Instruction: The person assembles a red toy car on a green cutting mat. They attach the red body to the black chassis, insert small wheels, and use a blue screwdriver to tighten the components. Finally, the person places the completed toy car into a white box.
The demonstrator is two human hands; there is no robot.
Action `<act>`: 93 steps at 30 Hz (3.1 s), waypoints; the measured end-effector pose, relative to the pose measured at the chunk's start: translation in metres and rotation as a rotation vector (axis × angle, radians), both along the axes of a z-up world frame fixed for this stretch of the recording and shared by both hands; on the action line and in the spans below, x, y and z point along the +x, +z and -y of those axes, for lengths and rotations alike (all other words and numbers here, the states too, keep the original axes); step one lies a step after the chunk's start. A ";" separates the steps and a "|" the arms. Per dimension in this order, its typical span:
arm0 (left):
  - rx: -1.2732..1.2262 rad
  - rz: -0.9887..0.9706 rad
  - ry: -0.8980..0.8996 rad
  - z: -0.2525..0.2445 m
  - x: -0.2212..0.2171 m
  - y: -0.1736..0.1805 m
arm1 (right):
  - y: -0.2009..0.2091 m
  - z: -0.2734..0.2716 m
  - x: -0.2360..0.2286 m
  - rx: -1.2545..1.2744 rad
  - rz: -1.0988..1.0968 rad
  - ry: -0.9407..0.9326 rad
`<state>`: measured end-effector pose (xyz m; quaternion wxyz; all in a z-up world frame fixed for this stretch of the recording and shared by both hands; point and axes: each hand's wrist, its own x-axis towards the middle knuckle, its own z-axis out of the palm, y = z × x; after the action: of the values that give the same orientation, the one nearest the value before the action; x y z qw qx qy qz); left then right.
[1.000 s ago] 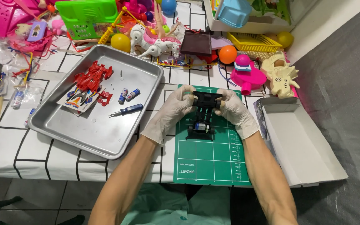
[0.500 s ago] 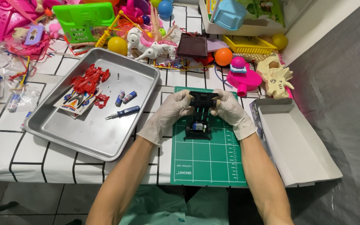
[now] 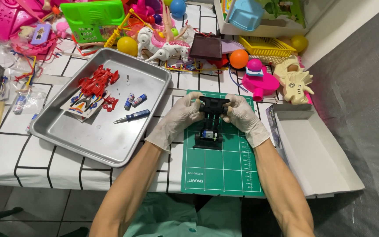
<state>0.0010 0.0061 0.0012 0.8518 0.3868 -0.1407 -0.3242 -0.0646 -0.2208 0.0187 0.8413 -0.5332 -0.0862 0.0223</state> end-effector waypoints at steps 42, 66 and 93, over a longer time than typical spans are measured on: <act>0.364 0.268 0.309 -0.011 -0.007 0.042 | 0.003 0.001 0.001 -0.144 -0.041 -0.143; 0.297 0.120 0.294 -0.008 -0.009 0.039 | 0.006 0.000 0.002 -0.140 -0.083 -0.155; 0.399 0.275 0.168 -0.013 -0.023 0.055 | 0.022 -0.015 -0.001 -0.343 -0.128 -0.323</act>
<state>-0.0215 0.0195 0.0565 0.7555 0.5979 -0.1559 -0.2178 -0.0652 -0.2058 0.0410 0.7350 -0.6724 0.0589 -0.0643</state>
